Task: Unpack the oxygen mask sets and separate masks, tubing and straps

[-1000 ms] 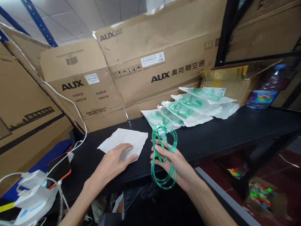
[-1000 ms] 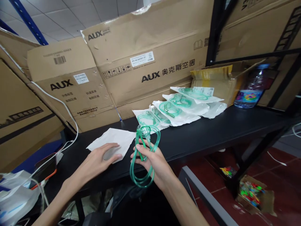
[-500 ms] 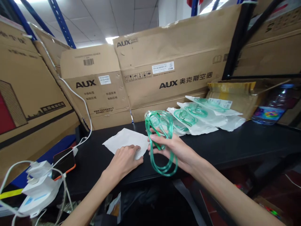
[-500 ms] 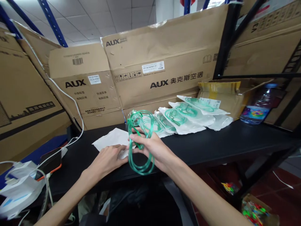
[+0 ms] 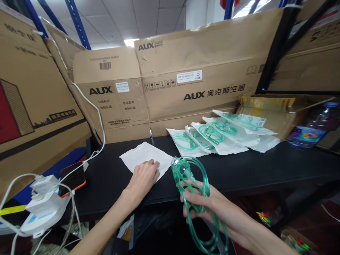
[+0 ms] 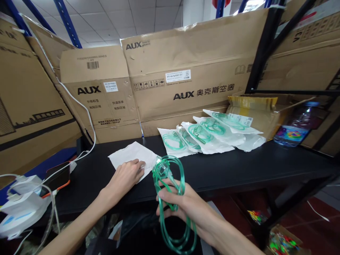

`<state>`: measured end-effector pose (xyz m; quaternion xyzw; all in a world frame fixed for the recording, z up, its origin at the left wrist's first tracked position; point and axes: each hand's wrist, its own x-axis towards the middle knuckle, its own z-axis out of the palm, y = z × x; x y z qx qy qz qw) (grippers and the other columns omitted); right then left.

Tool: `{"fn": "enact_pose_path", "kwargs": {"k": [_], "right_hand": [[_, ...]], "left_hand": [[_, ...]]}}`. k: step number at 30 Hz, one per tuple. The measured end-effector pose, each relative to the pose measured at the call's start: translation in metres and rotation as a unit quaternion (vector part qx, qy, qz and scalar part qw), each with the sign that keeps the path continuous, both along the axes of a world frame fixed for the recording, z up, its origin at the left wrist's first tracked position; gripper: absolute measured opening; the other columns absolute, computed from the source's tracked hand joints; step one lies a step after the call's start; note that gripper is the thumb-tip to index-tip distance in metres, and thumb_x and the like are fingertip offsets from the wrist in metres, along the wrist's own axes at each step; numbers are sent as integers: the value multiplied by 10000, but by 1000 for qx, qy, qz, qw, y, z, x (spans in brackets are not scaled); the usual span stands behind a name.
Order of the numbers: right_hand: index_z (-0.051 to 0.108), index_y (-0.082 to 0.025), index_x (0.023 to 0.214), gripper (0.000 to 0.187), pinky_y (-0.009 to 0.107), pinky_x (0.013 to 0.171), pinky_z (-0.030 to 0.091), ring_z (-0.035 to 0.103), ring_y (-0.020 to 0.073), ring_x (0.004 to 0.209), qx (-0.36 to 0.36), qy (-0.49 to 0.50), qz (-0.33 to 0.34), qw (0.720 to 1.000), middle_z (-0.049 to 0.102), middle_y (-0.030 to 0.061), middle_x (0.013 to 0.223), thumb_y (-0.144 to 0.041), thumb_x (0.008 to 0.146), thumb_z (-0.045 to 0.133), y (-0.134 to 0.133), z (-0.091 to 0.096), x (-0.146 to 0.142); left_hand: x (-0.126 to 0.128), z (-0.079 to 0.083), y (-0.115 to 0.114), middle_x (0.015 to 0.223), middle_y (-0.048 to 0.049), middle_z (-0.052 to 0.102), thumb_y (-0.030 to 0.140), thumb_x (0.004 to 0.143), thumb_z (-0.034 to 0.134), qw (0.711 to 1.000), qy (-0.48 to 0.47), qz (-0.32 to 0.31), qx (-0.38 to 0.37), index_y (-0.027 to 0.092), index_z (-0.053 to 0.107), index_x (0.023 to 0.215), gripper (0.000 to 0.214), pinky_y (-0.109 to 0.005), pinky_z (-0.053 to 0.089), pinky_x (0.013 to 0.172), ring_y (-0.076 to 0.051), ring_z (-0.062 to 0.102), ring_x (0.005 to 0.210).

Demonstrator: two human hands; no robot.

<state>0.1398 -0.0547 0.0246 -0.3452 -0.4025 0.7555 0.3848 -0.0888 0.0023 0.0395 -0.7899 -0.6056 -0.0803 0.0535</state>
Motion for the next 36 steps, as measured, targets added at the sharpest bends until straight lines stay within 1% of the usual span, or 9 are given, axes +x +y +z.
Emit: {"fn": "enact_pose_path", "kwargs": {"k": [4,7,11,15,17,20,25,31,36], "right_hand": [[658,-158,1131,412,322,707,588,716,181,716,-14,5,30,999,679,0,806,-305,809,870,-7,-7,-10],[641,-152,1136,436,331,697,589,717,181,700,-37,24,42,998,683,4,836,-283,793,875,-12,-10,-15],[623,-150,1150,474,341,669,591,725,190,680,-72,26,62,995,708,20,835,-279,774,881,-17,-15,-21],[594,-158,1115,480,348,677,592,739,208,689,-96,5,48,994,728,32,800,-270,751,887,-18,-17,-25],[578,-161,1105,487,359,684,596,740,215,693,-95,6,40,995,729,30,792,-257,741,886,-18,-17,-26],[559,-171,1095,481,355,674,598,744,213,691,-101,-12,46,994,729,25,795,-255,743,877,-17,-16,-26],[574,-173,1043,384,331,650,604,750,207,684,-97,-41,59,993,725,28,777,-269,781,837,-13,-17,-26],[669,-136,963,245,311,644,616,754,207,691,-62,-40,108,991,711,33,790,-257,799,806,-4,-7,-23],[698,-123,936,139,279,626,611,743,191,698,-41,-34,123,991,745,72,787,-173,811,731,10,-2,-26]], "left_hand": [[-2,0,-6,924,-111,746,261,1062,427,998,-52,-18,11,181,756,960,353,-325,487,737,-277,741,832],[-5,1,-14,911,-64,759,307,1086,418,994,-105,-35,19,202,755,962,375,-314,480,773,-245,738,844],[-3,-1,-23,965,-37,771,336,1101,396,986,-159,-52,27,218,752,1039,380,-308,489,814,-228,734,883],[-1,-6,-31,1142,-10,738,354,1100,400,973,-214,-82,29,282,721,1223,352,-288,511,880,-204,720,992],[-1,-8,-36,1190,-9,700,367,1095,407,965,-244,-91,23,326,684,1315,356,-291,530,862,-196,714,972],[0,-10,-39,1142,-25,656,397,1090,414,957,-272,-99,7,349,679,1337,365,-301,547,817,-188,702,903],[5,-9,-43,1009,-26,613,392,1082,456,942,-309,-133,-1,335,683,1344,352,-322,526,883,-187,665,922],[10,-10,-51,938,-19,581,351,1086,456,931,-304,-202,-11,340,654,1381,357,-296,506,750,-166,619,817],[18,-13,-54,913,-32,601,321,1084,460,917,-297,-266,4,306,670,1366,352,-294,501,724,-172,601,816]]}}
